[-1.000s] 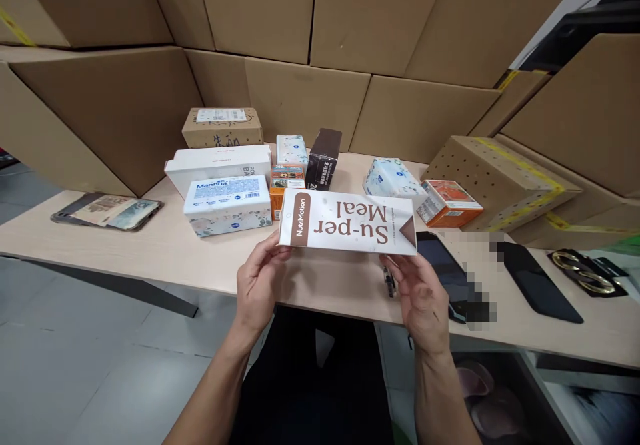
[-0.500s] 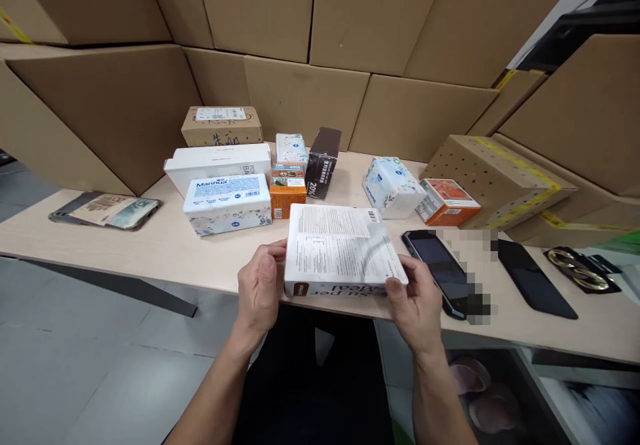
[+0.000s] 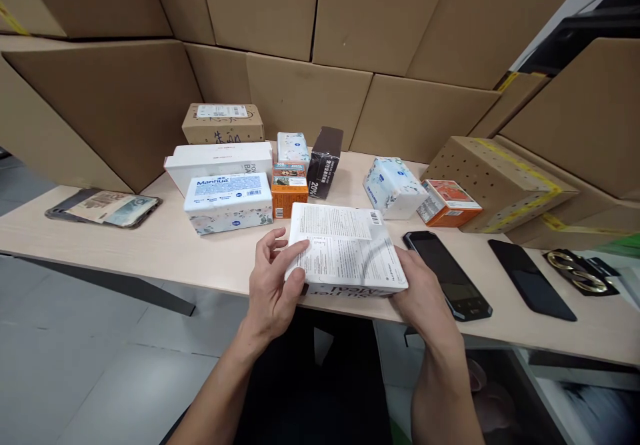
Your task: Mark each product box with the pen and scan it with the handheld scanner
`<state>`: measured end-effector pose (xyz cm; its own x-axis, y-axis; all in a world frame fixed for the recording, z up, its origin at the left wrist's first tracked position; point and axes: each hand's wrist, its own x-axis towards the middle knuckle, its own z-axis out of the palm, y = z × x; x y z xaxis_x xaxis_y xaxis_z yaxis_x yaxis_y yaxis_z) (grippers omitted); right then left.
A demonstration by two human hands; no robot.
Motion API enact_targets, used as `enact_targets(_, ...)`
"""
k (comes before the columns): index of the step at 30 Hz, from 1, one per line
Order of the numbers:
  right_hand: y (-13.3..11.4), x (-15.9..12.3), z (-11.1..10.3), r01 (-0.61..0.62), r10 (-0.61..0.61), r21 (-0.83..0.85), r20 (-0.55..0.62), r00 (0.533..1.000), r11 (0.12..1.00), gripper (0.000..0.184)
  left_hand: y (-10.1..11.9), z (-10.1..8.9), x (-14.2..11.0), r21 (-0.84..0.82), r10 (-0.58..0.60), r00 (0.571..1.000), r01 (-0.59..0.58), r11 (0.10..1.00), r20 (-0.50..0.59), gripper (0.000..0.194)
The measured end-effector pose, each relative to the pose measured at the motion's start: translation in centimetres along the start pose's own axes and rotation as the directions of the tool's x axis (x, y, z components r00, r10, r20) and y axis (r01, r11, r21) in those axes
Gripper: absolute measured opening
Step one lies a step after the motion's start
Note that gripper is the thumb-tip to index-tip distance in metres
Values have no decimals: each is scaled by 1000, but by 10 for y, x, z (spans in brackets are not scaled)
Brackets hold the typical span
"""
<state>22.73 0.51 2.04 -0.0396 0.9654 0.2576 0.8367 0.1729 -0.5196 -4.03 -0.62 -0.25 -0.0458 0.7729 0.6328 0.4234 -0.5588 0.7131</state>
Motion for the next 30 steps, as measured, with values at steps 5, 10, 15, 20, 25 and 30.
enact_targets(5,-3,7,-5,-41,58,-112,154,986,993,27,4,-1,3,-2,19,999,-19,1000,28,31)
enact_targets(10,8,8,3,-154,214,354,-138,967,923,30,3,0,2,14,22,999,-22,1000,35,31)
enact_targets(15,3,8,-3,46,346,790,-319,882,611,31,2,0,1,37,29,999,-30,999,29,32)
enact_targets(20,-24,21,-24,286,265,704,-563,783,650,33,2,1,2,37,33,999,-34,999,29,31)
enact_targets(25,-55,35,-34,373,271,771,-560,783,516,18,1,2,1,42,39,999,-40,998,19,31)
enact_targets(30,-69,46,-29,259,160,824,-385,909,504,27,0,1,0,60,43,999,-44,997,25,31)
